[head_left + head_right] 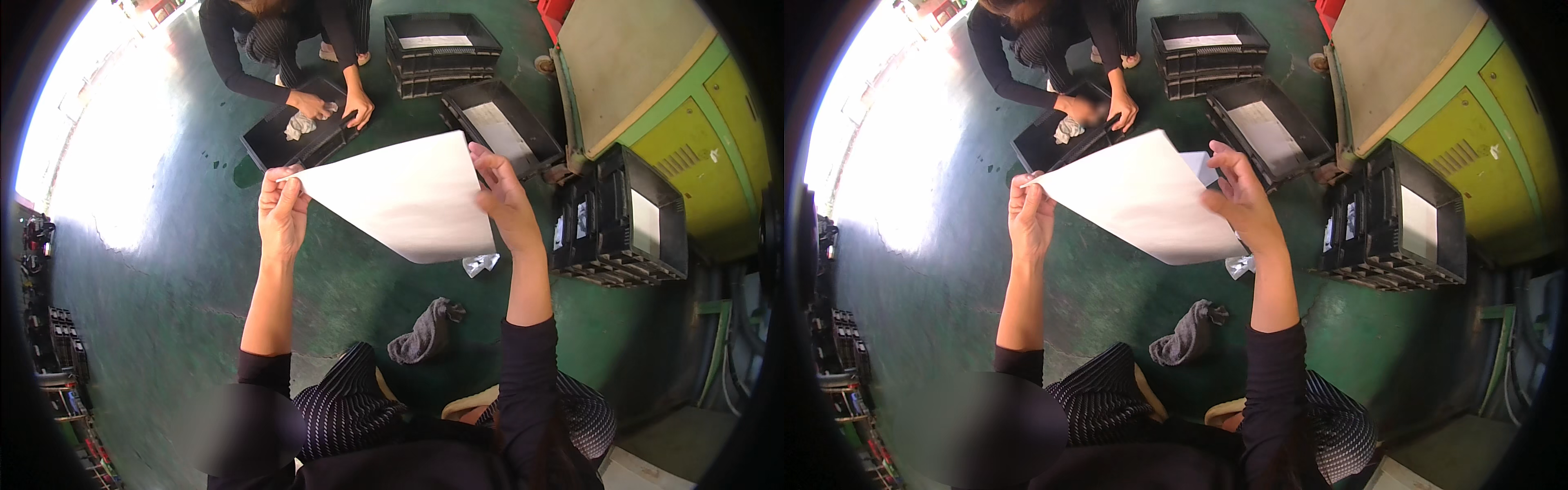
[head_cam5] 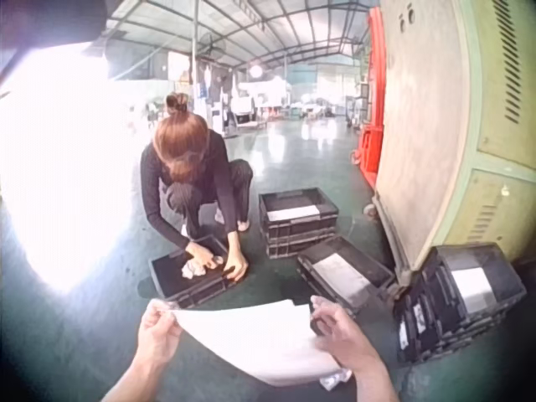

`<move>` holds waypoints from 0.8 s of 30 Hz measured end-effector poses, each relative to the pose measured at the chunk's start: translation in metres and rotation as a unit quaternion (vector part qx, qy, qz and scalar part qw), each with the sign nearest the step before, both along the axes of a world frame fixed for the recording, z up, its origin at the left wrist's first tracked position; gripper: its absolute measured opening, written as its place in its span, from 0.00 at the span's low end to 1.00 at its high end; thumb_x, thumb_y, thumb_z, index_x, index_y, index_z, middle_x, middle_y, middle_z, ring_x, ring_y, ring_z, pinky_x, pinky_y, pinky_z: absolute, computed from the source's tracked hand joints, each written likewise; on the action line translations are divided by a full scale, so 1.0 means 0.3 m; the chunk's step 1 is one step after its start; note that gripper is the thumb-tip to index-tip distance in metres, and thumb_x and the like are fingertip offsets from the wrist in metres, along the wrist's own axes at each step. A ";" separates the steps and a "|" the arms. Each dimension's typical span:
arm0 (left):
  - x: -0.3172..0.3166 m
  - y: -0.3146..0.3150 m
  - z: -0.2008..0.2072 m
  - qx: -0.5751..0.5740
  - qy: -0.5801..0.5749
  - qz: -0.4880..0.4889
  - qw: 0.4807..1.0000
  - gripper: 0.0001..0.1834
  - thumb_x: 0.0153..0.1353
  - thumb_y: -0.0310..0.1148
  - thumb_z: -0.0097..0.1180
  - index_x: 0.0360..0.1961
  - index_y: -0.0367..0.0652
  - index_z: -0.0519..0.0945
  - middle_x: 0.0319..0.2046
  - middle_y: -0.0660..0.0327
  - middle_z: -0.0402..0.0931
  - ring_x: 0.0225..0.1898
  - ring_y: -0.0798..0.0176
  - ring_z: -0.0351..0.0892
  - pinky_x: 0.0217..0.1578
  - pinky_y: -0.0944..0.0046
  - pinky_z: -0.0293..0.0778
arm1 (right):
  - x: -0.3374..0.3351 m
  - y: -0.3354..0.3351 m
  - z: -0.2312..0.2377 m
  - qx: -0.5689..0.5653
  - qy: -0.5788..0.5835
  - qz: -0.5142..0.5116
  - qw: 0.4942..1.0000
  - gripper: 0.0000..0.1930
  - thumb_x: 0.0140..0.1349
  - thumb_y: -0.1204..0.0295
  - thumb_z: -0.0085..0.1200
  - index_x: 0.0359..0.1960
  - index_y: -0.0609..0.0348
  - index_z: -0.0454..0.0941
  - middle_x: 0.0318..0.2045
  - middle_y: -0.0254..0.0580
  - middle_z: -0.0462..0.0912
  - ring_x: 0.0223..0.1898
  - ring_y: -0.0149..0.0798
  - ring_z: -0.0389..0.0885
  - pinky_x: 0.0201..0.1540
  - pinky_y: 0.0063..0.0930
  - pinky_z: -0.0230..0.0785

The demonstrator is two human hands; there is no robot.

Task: The person sits on the floor and repeatedly folds white sheets of paper in half. They place the folded sheets into a black plastic crate and occasionally wipe the crate with a cloth. Another person is visible in the background performing similar actions.

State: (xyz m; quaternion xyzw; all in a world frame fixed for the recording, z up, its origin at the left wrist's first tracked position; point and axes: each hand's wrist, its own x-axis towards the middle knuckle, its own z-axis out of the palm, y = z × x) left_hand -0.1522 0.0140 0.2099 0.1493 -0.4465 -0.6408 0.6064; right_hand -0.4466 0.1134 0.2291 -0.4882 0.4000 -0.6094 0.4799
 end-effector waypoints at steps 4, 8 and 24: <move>0.034 -0.005 -0.006 0.023 0.012 0.009 1.000 0.05 0.60 0.27 0.51 0.38 0.46 0.73 0.35 0.67 0.74 0.35 0.72 0.73 0.40 0.66 0.72 | 0.023 -0.020 0.004 -0.059 -0.037 0.033 0.997 0.35 0.49 0.69 0.62 0.58 0.57 0.56 0.62 0.47 0.53 0.66 0.42 0.44 0.65 0.34 0.33; 0.057 0.002 -0.032 0.067 -0.010 0.026 0.997 0.07 0.60 0.26 0.52 0.39 0.44 0.72 0.34 0.67 0.74 0.35 0.72 0.73 0.39 0.66 0.72 | 0.096 -0.063 0.016 0.014 -0.022 0.001 1.000 0.35 0.51 0.74 0.61 0.59 0.59 0.55 0.46 0.43 0.73 0.48 0.33 0.70 0.53 0.26 0.59; 0.129 0.080 -0.015 0.054 -0.235 0.049 0.969 0.06 0.59 0.33 0.55 0.31 0.43 0.75 0.24 0.70 0.74 0.26 0.78 0.70 0.29 0.76 0.64 | 0.257 -0.001 -0.026 -0.046 -0.026 -0.093 0.994 0.11 0.57 0.75 0.54 0.41 0.61 0.68 0.40 0.38 0.75 0.31 0.23 0.73 0.32 0.14 0.63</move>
